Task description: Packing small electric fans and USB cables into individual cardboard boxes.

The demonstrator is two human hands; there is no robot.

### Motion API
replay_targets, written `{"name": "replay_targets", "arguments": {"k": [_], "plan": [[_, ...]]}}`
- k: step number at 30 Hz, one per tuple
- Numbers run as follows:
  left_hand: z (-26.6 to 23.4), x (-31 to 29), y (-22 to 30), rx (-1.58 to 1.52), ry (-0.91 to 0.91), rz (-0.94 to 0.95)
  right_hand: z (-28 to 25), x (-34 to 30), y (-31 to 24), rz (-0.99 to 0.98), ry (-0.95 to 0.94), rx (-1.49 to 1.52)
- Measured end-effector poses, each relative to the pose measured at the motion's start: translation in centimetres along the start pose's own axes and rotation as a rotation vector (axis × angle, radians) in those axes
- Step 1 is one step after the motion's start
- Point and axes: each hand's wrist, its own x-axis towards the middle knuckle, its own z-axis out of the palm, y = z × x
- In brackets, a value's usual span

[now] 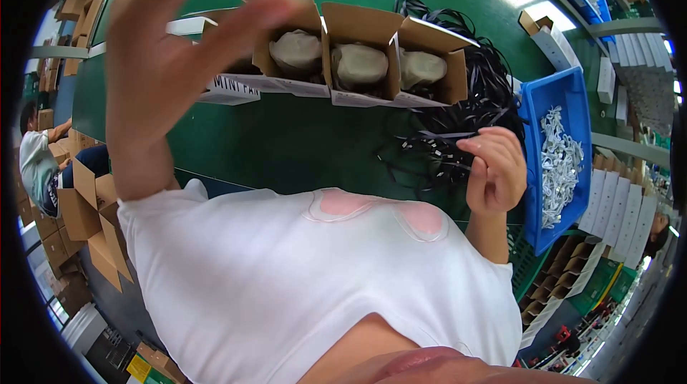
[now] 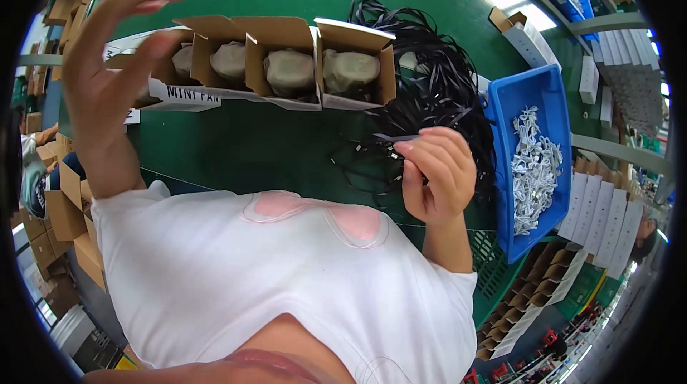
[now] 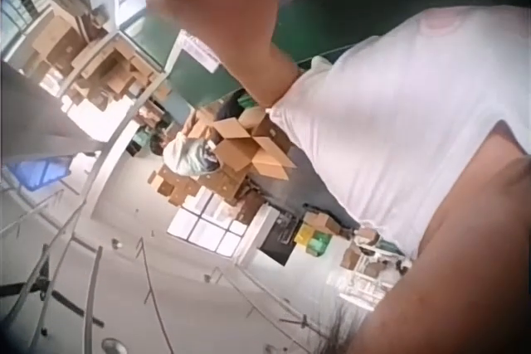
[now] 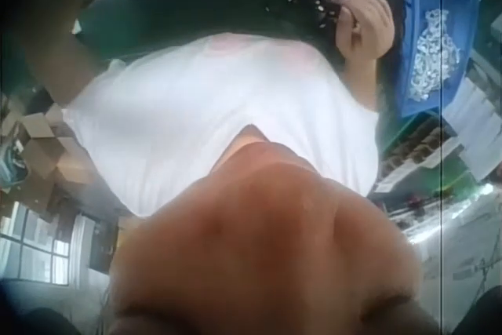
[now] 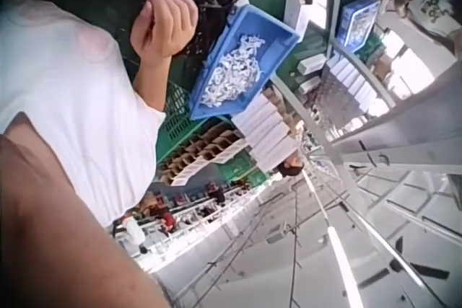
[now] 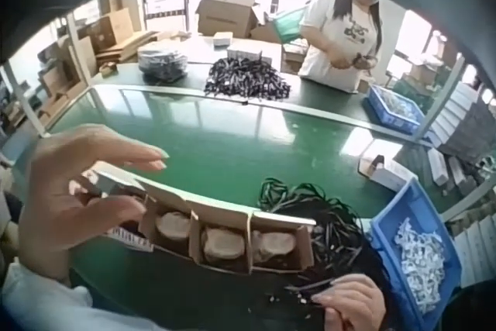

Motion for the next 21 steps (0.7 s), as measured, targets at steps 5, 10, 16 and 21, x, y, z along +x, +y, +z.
{"name": "replay_targets", "arguments": {"k": [5,10,16,21], "plan": [[0.7,-10.4,-7.9,-0.235,0.491,-0.324,3.2,-3.4,1.3,0.170,-0.078,0.040],[3.8,-17.8,-10.3,-0.486,0.612,-0.544,5.3,-2.6,0.9,0.158,-0.191,0.081],[6.7,-18.4,-7.3,-0.475,0.110,-1.160,7.6,-0.5,0.0,0.003,-0.325,0.173],[6.4,-19.5,-3.1,-0.712,0.199,-0.843,10.3,1.7,-3.2,0.033,-0.508,0.370]]}}
